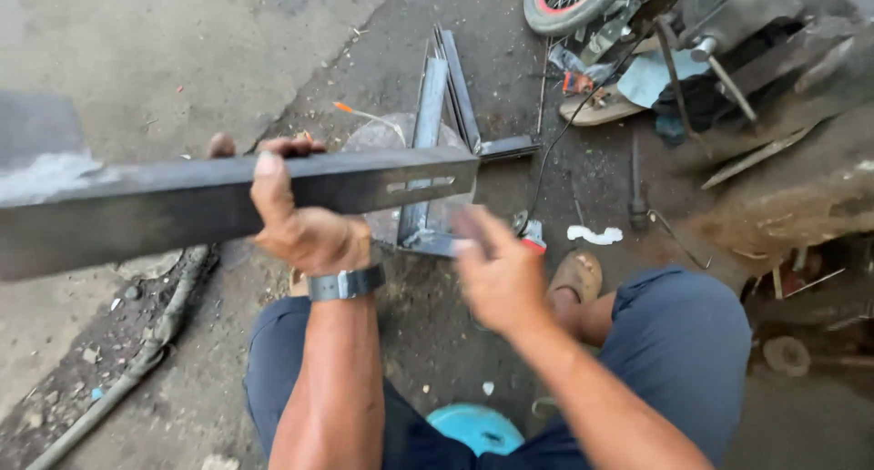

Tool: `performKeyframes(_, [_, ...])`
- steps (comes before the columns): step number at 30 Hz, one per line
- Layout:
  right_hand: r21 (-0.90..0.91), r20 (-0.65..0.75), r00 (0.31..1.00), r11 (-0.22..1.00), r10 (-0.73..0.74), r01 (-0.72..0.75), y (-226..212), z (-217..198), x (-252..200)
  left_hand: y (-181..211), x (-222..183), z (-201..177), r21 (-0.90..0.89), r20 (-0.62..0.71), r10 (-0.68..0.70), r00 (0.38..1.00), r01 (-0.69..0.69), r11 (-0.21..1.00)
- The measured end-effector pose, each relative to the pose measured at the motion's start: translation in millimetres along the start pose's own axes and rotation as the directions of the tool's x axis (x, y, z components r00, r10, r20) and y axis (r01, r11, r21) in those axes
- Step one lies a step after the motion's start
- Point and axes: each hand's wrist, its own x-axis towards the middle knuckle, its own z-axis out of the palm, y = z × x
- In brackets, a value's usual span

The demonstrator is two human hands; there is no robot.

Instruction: Using a hand file to smooth and shape a slot in a metal bracket.

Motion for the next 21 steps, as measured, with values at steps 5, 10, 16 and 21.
performKeyframes(5, [0.024,0.058,0.997,0.999,-0.047,0.045,-15.4,6.3,0.7,-14.1,8.5,-16.2,0.099,0.098,0.04,0.994,-0.05,0.994])
performKeyframes(10, [-0.034,-0.002,0.999,0.998,0.049,-0.049,-21.1,4.4,-7.0,1.5,-14.2,5.0,0.116,0.074,0.002,0.997,-0.011,0.993])
performKeyframes(16, [-0.219,0.011,0.994,0.97,0.112,-0.107,42.9,-29.6,-4.6,4.9,5.3,1.8,0.023,-0.049,-0.032,0.998,0.033,0.999])
performKeyframes(21, [0.414,-0.11,0.992,0.905,-0.055,0.096,77.7,-56.0,-51.8,20.8,16.3,0.0,-0.178,-0.209,-0.155,0.966,0.118,0.977])
